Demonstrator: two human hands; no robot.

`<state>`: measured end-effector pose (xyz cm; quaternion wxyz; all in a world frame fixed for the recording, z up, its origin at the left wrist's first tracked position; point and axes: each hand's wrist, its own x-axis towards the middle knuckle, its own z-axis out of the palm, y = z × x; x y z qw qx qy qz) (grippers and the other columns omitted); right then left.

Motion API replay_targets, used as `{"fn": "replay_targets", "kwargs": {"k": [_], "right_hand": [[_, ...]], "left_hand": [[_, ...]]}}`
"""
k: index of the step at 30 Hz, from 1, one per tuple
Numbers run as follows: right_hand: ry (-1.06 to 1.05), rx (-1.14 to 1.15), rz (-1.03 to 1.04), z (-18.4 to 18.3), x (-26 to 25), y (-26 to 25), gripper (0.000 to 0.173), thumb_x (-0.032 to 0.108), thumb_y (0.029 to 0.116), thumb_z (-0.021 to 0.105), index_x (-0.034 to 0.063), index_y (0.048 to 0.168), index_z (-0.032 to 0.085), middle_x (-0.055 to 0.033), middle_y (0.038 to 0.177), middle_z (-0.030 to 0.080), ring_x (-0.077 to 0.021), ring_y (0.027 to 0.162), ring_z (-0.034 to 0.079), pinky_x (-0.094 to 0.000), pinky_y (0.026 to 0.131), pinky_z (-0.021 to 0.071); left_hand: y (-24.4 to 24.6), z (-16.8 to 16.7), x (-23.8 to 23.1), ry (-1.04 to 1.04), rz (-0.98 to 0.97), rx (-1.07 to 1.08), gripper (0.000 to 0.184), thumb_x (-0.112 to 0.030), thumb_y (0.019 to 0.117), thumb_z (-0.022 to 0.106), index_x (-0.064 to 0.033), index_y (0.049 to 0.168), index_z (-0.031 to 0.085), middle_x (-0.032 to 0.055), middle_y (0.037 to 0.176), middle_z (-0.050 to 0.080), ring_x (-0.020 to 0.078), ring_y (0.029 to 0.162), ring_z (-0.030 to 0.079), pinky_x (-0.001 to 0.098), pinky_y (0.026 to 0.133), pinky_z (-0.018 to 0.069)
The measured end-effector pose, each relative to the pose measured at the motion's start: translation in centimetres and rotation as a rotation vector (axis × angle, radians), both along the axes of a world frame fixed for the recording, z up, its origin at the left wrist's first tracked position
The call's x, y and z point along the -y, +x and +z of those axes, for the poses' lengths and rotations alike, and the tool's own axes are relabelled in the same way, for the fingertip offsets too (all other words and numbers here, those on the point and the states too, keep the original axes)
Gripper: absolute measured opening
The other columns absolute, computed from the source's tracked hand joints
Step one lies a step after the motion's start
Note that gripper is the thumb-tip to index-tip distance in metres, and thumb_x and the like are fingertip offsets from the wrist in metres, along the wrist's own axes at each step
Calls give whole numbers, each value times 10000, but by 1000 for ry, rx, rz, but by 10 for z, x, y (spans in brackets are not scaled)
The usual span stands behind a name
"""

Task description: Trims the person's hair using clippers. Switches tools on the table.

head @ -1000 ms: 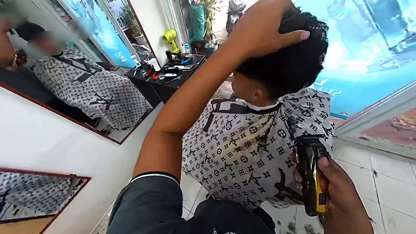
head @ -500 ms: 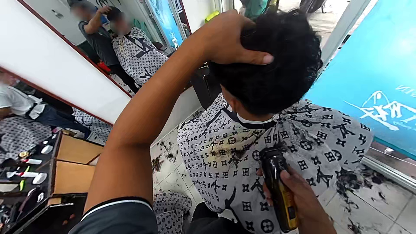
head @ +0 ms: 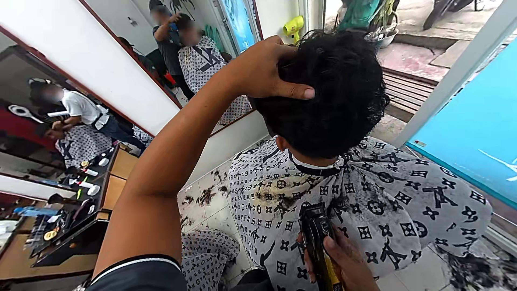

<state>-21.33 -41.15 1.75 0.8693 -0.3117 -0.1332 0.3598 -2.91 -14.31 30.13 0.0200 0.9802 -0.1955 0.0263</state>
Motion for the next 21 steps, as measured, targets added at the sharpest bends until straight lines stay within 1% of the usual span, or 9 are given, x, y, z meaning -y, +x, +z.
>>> {"fn": "replay_targets", "kwargs": {"k": [4, 8, 9, 11, 14, 16, 18, 19, 21], "right_hand": [[-12, -5, -38, 1, -2, -2, 601, 479, 971, 646, 84, 1366, 424, -164, 1079, 723, -223, 642, 712, -347, 545, 625], [-17, -22, -68, -2, -4, -4, 633, 491, 971, 647, 75, 1385, 411, -179, 1090, 719, -237, 644, 715, -354, 534, 626], [-25, -23, -80, -2, -5, -5, 626, 495, 969, 646, 79, 1380, 424, -179, 1088, 724, -235, 648, 718, -351, 532, 625], [-47, -24, -115, -1, -7, -8, 573, 497, 964, 653, 94, 1338, 493, -176, 1073, 731, -229, 642, 718, -350, 528, 624], [-106, 9, -167, 2, -11, -11, 542, 530, 953, 650, 120, 1298, 566, -152, 1069, 737, -203, 634, 712, -331, 521, 618], [-142, 36, -206, 1, -15, -12, 590, 547, 942, 663, 116, 1322, 530, -148, 1071, 732, -205, 629, 708, -331, 508, 613], [-214, 51, -275, 1, -20, -15, 653, 573, 914, 689, 103, 1330, 511, -138, 1053, 739, -201, 615, 704, -329, 491, 605], [-269, 64, -321, 3, -22, -18, 674, 590, 906, 690, 99, 1328, 504, -124, 1050, 740, -196, 612, 699, -326, 489, 602], [-408, 87, -451, 12, -30, -25, 703, 608, 909, 676, 87, 1331, 462, -91, 1034, 736, -180, 603, 690, -317, 487, 597]], "left_hand": [[2, 3, 2, 2, -2, -12, 908, -802, 759, 655, -109, 1345, 651, 142, 1243, 612, 262, 1164, 592, 477, 987, 485], [3, 4, 2, 31, -15, -22, 897, -811, 785, 624, -116, 1352, 643, 170, 1259, 613, 299, 1191, 585, 508, 1012, 467], [3, 3, 2, 33, -23, -22, 885, -807, 793, 621, -118, 1348, 646, 171, 1254, 618, 297, 1188, 591, 508, 1015, 466], [3, 4, 1, 34, -33, -30, 876, -806, 804, 613, -125, 1354, 643, 166, 1268, 624, 285, 1192, 603, 511, 1022, 471], [5, 2, -2, 23, -78, -7, 872, -804, 815, 607, -90, 1314, 653, 170, 1226, 632, 293, 1163, 611, 517, 1000, 478], [6, 2, -4, 3, -79, -8, 881, -809, 817, 604, -86, 1318, 647, 163, 1242, 636, 294, 1194, 607, 532, 1025, 472], [7, -1, -4, -36, -73, -18, 869, -810, 824, 600, -113, 1340, 642, 131, 1271, 659, 261, 1220, 618, 532, 1055, 471], [6, -4, -4, -64, -80, -13, 859, -813, 826, 596, -125, 1339, 645, 113, 1253, 683, 247, 1197, 642, 536, 1044, 487], [8, -11, -6, -110, -111, 19, 875, -843, 820, 561, -146, 1340, 645, 118, 1231, 694, 266, 1176, 653, 578, 1018, 484]]}}
